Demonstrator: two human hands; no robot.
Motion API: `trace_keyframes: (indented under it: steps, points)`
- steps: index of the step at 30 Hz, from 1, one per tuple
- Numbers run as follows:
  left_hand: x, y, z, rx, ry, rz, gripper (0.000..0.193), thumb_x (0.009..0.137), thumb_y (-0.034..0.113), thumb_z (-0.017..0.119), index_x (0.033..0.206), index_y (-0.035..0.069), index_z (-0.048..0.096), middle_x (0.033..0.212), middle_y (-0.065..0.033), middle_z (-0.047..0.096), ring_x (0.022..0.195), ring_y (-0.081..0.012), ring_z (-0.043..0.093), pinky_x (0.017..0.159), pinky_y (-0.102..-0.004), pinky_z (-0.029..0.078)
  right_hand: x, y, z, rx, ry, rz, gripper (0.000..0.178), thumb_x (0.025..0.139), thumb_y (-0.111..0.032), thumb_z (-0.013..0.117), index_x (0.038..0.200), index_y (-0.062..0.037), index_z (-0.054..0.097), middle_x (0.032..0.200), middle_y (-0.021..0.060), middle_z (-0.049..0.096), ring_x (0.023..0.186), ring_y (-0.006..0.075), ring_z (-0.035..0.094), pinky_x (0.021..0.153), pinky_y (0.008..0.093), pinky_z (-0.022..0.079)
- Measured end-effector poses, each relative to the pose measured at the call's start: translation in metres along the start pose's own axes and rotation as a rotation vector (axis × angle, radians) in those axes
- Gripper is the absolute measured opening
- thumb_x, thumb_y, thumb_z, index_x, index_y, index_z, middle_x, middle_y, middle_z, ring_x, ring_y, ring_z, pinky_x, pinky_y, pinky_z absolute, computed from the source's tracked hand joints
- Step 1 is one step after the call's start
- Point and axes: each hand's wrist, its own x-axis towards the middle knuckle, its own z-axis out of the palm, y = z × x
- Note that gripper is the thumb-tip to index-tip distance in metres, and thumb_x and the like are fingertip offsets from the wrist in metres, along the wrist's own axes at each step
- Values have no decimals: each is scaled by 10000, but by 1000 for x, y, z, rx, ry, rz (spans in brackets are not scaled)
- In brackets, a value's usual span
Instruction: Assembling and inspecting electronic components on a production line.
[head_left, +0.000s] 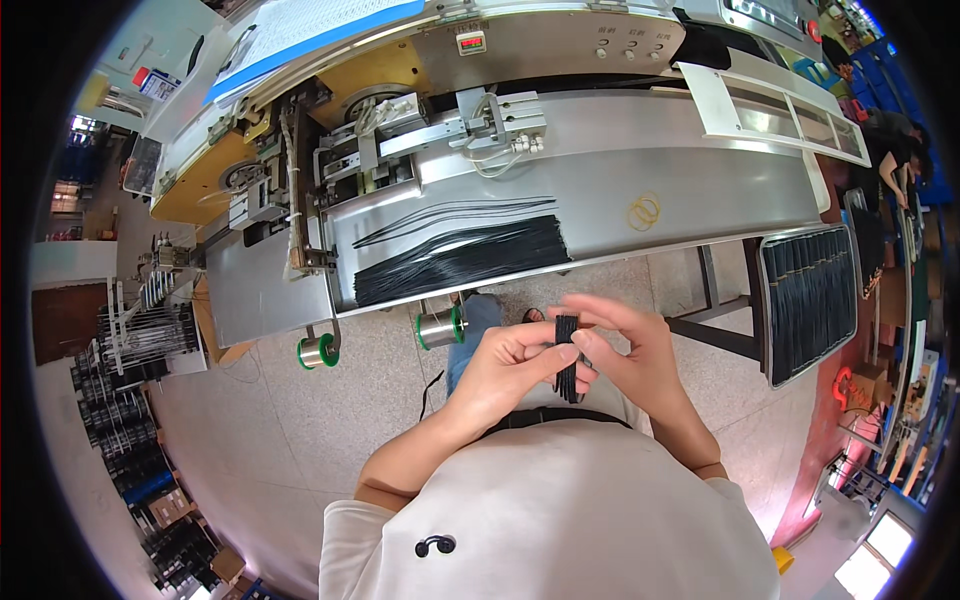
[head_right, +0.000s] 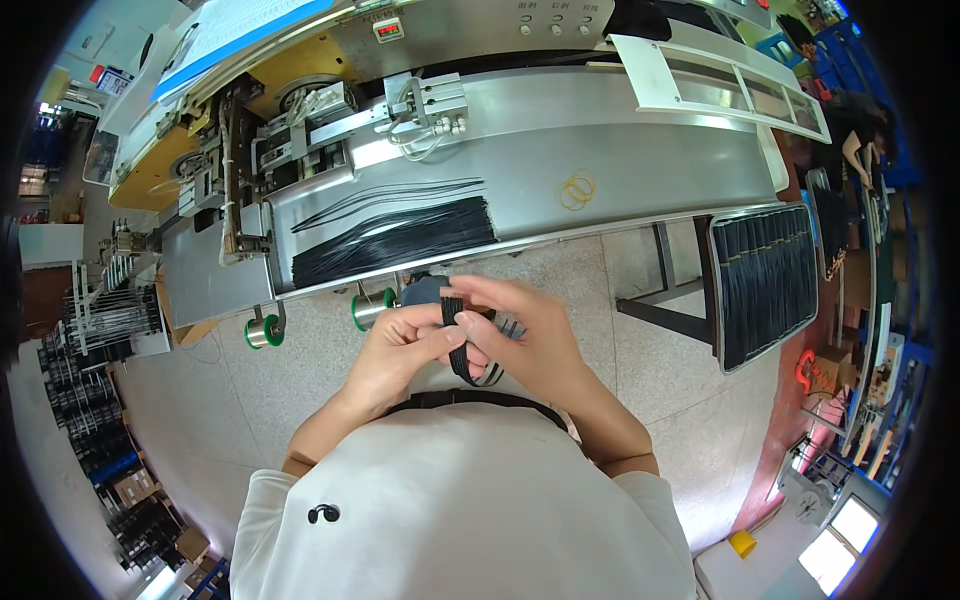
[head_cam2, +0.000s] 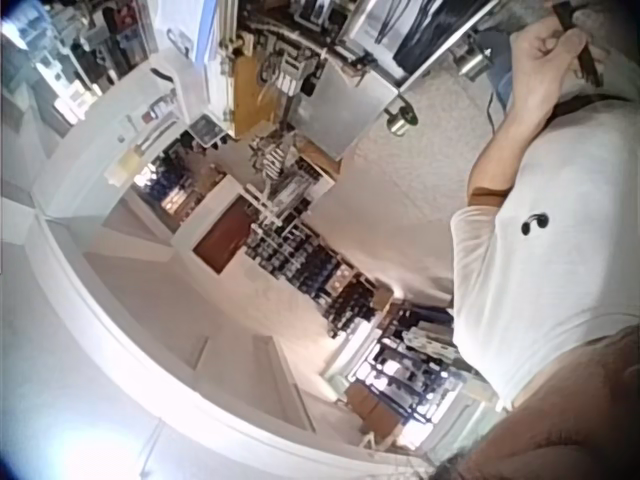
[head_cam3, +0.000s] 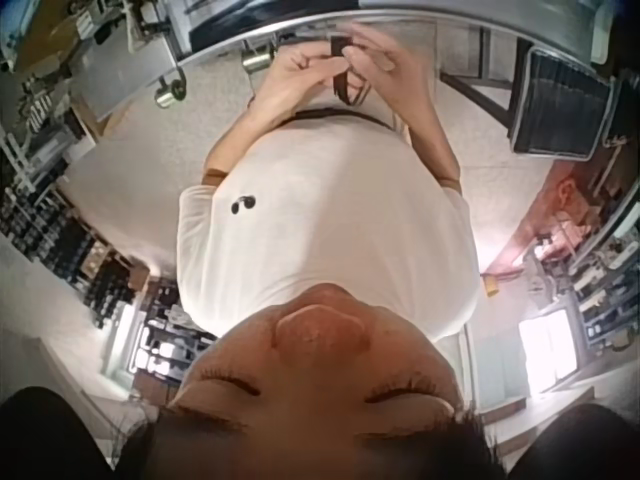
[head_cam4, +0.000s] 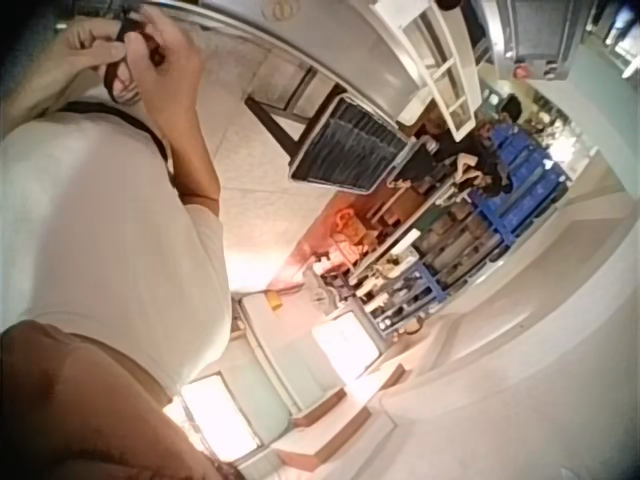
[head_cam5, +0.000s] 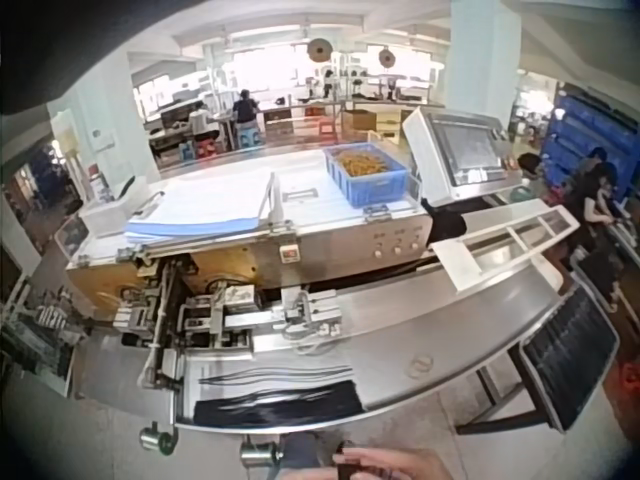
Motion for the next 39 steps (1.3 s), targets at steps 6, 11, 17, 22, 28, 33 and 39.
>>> trace_keyframes:
  steps: [6, 11, 17, 22, 28, 33, 39]
  points:
    - [1, -3, -1, 47, -32, 43, 200, 942, 129, 526, 987, -29, 640, 845, -89, 678, 779, -132, 650, 719, -247, 513, 1, -2, 0, 32, -135, 114, 213, 893, -124, 578, 1044, 3, 658, 763, 74, 631, 558, 73, 583, 511, 216, 450]
    - [3, -6, -2, 95, -56, 108, 214, 946, 135, 522, 938, -34, 654, 832, -78, 675, 774, -112, 628, 722, -240, 505, -1, 1, 4, 104, -115, 158, 210, 900, -146, 581, 1037, -12, 667, 686, 58, 607, 499, 71, 549, 489, 212, 429]
    - [3, -4, 2, 158, -72, 110, 228, 949, 150, 519, 910, -16, 669, 824, -54, 676, 773, -91, 609, 725, -241, 492, 1, -5, 0, 219, -147, 283, 202, 888, -146, 590, 1010, -8, 674, 751, 49, 620, 482, 60, 510, 467, 206, 412]
    - [3, -2, 3, 126, -87, 71, 226, 949, 154, 515, 910, -5, 671, 823, -44, 677, 761, -79, 599, 704, -235, 477, 3, -11, 5, 175, -55, 148, 264, 855, -63, 566, 1110, -5, 600, 902, 109, 704, 605, 69, 597, 487, 177, 444]
    - [0, -1, 3, 108, -109, 88, 207, 942, 141, 515, 933, 7, 673, 836, -45, 684, 757, -66, 587, 677, -219, 452, 1, -5, 0, 125, -116, 93, 220, 835, -16, 576, 1054, -9, 552, 974, 131, 694, 604, 80, 612, 469, 179, 454]
    - [-1, -2, 2, 113, -80, 88, 201, 938, 137, 525, 937, 3, 675, 828, -47, 687, 751, -71, 600, 679, -218, 459, 2, -13, 2, 188, -134, 174, 171, 834, 6, 565, 1003, -10, 540, 969, 146, 690, 494, 62, 559, 414, 194, 434]
    - [-3, -3, 1, 99, -80, 89, 193, 933, 129, 534, 922, 5, 681, 821, -47, 687, 745, -66, 600, 673, -213, 457, 1, -13, 4, 194, -136, 170, 166, 833, 9, 564, 996, -11, 543, 958, 151, 691, 477, 61, 552, 402, 196, 432]
